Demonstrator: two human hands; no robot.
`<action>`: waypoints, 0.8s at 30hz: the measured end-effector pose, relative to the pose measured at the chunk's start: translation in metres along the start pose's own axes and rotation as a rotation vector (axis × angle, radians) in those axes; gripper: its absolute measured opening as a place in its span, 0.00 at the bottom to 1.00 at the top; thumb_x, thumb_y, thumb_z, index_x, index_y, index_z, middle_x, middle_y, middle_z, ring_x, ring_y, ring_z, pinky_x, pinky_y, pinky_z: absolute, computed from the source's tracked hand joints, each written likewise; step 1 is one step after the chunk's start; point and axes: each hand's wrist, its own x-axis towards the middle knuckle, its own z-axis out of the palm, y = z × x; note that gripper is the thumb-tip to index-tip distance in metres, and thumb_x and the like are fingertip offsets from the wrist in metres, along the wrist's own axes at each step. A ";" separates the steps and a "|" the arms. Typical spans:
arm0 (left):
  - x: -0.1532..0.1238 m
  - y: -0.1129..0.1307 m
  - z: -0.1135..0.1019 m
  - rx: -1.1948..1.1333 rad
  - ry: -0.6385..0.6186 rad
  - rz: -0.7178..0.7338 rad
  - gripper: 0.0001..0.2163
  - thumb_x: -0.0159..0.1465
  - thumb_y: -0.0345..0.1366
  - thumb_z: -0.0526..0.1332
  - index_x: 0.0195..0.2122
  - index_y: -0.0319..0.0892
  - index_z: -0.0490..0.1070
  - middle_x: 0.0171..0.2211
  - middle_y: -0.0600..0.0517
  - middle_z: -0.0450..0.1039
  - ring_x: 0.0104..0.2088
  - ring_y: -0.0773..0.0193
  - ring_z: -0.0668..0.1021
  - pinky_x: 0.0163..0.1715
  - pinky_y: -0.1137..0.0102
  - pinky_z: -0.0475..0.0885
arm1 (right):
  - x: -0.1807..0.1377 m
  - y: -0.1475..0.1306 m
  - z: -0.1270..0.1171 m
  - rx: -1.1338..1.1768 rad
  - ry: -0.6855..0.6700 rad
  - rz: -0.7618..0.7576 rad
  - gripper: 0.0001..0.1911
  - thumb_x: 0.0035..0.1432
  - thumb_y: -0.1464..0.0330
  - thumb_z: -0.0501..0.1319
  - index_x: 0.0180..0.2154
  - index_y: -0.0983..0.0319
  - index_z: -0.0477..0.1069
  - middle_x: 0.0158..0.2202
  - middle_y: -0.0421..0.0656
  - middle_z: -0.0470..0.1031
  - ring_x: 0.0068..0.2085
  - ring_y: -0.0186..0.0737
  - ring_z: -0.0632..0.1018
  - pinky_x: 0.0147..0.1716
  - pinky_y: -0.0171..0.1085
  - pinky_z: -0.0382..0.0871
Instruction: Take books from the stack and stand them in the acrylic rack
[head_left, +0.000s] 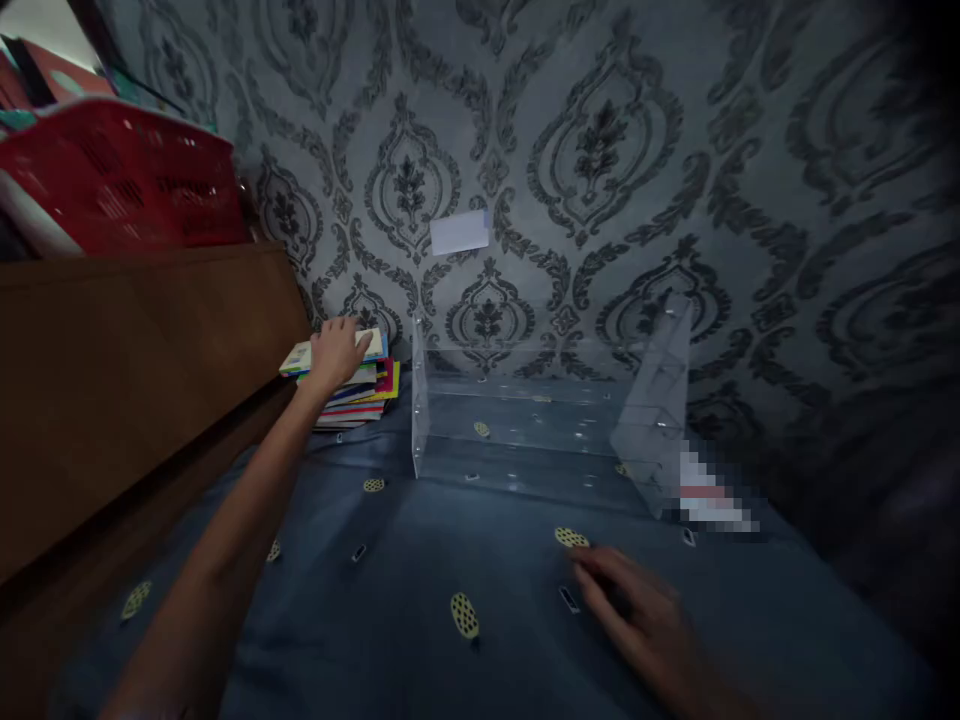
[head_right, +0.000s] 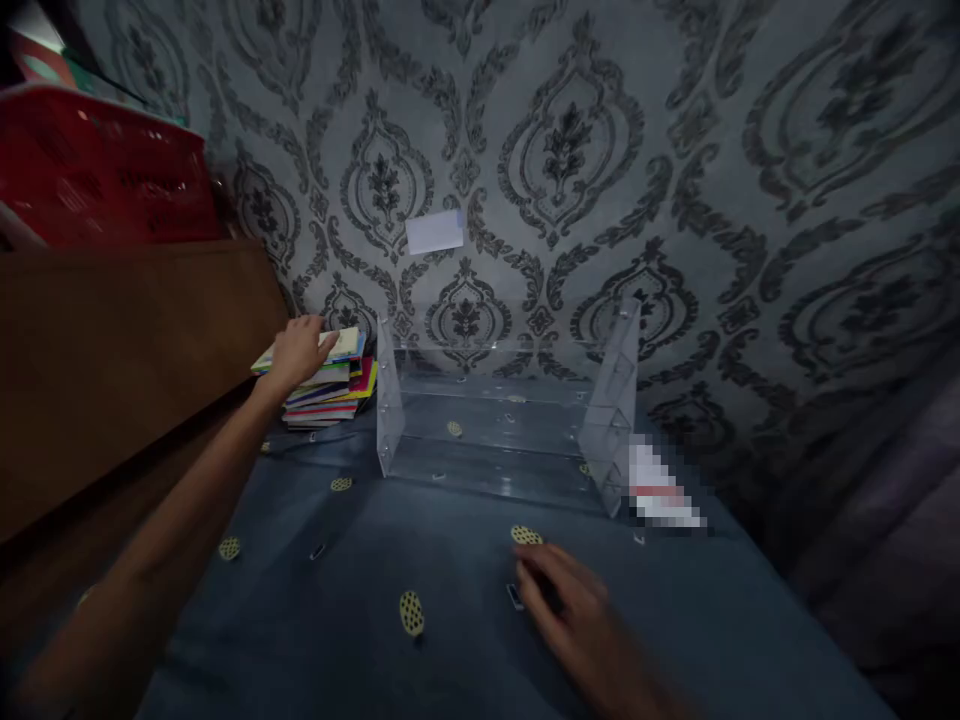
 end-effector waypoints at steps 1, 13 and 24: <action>0.015 -0.017 0.014 0.080 -0.130 -0.055 0.24 0.74 0.47 0.46 0.59 0.34 0.66 0.63 0.31 0.65 0.65 0.40 0.65 0.59 0.42 0.63 | -0.001 0.000 0.003 0.005 -0.009 -0.008 0.13 0.64 0.59 0.57 0.38 0.54 0.79 0.34 0.44 0.84 0.33 0.45 0.85 0.33 0.40 0.82; 0.014 -0.090 0.047 0.237 -0.492 0.144 0.30 0.68 0.59 0.53 0.58 0.38 0.67 0.61 0.36 0.69 0.57 0.46 0.74 0.57 0.56 0.66 | -0.004 0.005 0.007 0.074 -0.139 0.120 0.16 0.64 0.55 0.58 0.39 0.53 0.81 0.39 0.46 0.85 0.37 0.47 0.86 0.37 0.42 0.83; -0.024 -0.078 0.016 0.405 -0.389 0.233 0.16 0.68 0.27 0.49 0.52 0.33 0.70 0.49 0.33 0.77 0.51 0.45 0.79 0.49 0.57 0.71 | -0.003 -0.002 0.003 0.076 -0.202 0.161 0.21 0.64 0.51 0.57 0.40 0.57 0.82 0.39 0.48 0.85 0.34 0.47 0.85 0.32 0.41 0.82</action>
